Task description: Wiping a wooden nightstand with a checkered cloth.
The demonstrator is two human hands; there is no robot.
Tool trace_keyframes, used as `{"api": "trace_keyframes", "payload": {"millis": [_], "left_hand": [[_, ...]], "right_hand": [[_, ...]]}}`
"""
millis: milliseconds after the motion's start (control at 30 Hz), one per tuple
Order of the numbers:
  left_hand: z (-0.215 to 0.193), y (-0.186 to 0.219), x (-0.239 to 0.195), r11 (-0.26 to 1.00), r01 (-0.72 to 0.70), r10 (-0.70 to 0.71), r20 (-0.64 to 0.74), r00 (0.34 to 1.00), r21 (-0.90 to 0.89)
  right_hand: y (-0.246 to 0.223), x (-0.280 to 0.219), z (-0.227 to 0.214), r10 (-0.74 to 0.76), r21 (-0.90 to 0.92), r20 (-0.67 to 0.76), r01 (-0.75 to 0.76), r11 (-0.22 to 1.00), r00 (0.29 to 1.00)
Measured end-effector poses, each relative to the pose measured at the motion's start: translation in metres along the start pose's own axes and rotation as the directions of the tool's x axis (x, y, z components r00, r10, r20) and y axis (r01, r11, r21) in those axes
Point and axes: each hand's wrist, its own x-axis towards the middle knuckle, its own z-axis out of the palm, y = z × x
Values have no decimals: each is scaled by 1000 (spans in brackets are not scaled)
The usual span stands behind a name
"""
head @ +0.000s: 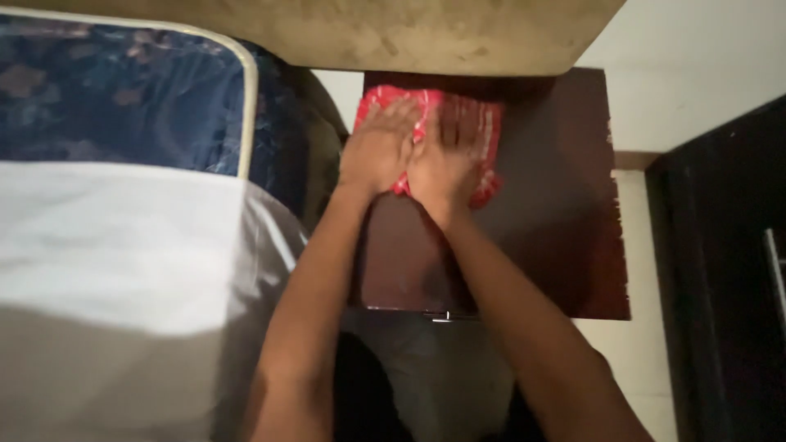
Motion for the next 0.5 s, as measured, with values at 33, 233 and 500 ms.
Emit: {"api": "trace_keyframes", "payload": {"millis": [33,233,500], "left_hand": [[4,-8,10,1000,-9,9,15,1000,-8],[17,-38,32,998,41,-35,-132,991,42],[21,-23,24,992,119,-113,-118,987,42]], "right_hand": [[1,7,10,15,-8,7,-15,1000,1000],[2,29,51,-46,-82,-122,36,996,991],[2,30,39,-39,-110,-43,34,993,998]]}}
